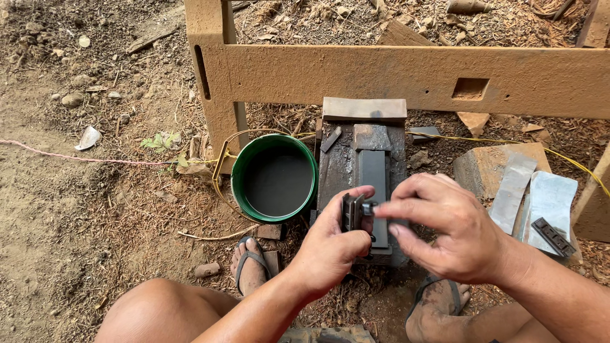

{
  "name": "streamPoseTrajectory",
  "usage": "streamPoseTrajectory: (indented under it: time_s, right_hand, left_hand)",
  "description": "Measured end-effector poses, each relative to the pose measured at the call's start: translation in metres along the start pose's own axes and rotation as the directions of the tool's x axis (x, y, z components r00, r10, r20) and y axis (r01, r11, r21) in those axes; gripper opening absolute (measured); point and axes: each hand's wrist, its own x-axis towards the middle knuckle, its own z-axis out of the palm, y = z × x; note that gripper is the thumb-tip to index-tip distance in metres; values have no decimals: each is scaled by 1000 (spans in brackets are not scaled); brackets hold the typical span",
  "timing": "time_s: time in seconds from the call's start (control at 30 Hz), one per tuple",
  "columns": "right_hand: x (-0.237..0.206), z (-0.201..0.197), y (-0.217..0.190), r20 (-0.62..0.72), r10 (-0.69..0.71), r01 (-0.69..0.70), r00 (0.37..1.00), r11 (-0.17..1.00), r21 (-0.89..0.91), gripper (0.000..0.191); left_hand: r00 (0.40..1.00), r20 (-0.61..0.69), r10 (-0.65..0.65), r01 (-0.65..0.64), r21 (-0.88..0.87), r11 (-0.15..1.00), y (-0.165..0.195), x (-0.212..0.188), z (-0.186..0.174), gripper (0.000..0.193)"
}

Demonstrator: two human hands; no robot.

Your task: The person sharpens a small metal part on a wet sharpening stone, repeatedly rubbing the edges and dipping the part in water. The person inspects the edges by hand between sharpening passes.

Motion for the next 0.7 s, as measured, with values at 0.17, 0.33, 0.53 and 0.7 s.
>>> streamPoseTrajectory:
  time_s: [0.17, 0.33, 0.53, 0.7]
  right_hand:
    - [0, -3, 1, 27, -5, 4, 1000, 1000, 4, 28]
    - [-1, -4, 2, 10, 10, -12, 1000, 983, 183, 32]
    - [-1, 1, 2, 68, 10, -11, 998, 1000, 9, 21]
    - [-1, 1, 2, 17, -12, 11, 1000, 999, 41, 31]
  left_hand:
    - [1000, 16, 20, -21, 22, 1000, 0, 1, 1, 75]
    - [1000, 4, -5, 5, 24, 1000, -1, 0, 3, 74]
    - [999, 15, 38, -39, 67, 997, -2, 0, 2, 76]
    - [1000, 24, 11, -12, 42, 999, -2, 0, 3, 73]
